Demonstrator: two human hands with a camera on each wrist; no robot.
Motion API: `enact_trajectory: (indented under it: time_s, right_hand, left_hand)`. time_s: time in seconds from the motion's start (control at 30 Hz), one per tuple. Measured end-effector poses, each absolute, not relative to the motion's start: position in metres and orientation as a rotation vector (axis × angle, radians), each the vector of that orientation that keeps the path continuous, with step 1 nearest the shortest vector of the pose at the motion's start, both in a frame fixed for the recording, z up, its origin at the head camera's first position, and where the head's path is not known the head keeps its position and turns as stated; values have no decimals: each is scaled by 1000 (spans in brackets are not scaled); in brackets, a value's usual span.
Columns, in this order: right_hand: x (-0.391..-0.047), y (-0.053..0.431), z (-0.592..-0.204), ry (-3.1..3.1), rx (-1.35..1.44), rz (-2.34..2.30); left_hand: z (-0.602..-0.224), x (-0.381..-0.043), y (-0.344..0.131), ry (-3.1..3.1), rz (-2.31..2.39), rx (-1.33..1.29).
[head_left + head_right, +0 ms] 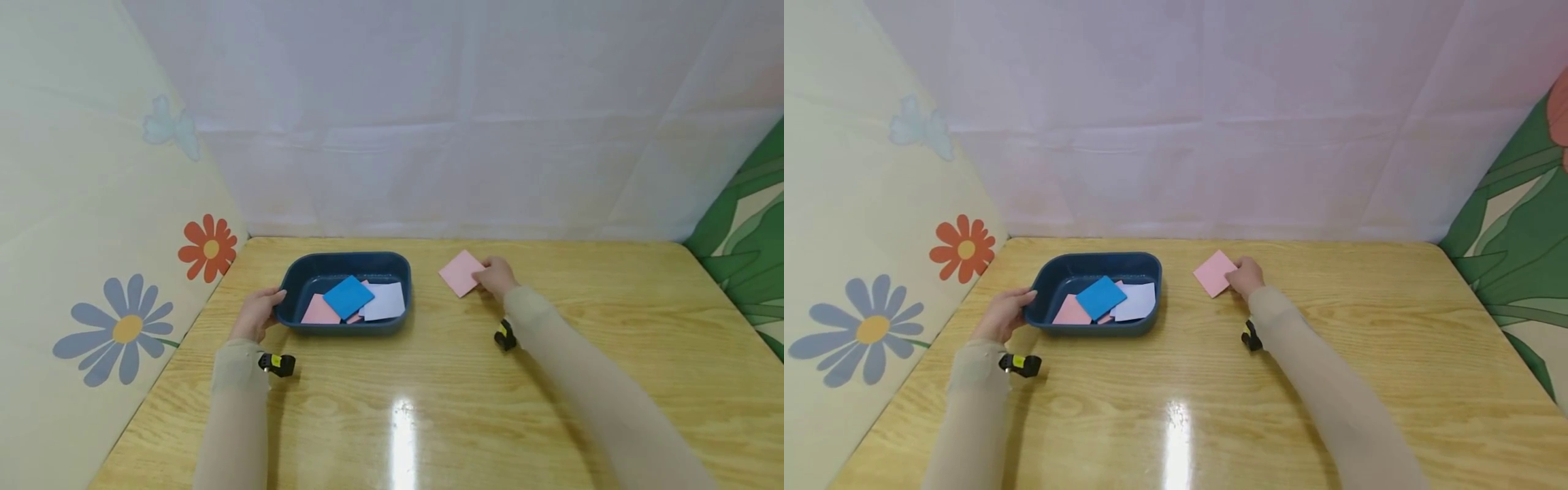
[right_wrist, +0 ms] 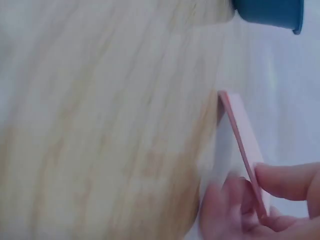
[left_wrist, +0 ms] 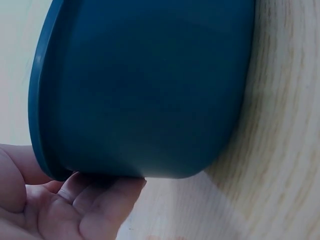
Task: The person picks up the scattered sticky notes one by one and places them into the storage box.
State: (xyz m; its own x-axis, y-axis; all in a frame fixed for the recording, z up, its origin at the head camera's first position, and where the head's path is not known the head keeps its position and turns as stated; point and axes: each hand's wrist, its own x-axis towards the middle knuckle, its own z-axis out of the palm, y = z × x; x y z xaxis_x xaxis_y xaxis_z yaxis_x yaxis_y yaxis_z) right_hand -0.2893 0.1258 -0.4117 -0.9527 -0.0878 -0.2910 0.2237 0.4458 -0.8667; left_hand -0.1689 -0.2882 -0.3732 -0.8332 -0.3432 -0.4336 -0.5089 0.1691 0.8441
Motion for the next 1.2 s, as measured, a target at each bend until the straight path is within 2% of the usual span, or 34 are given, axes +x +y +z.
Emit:
enact_trajectory:
  time_s: [0.57,1.2]
  right_hand:
    - [-263,134,-383,2146,160,-1847]
    - [-252,137,-365,2129,107,-1912]
  left_hand:
    - [-375,-168,-289,2303,1756,-758]
    - [-376,-171,-289,2274,1760,-794]
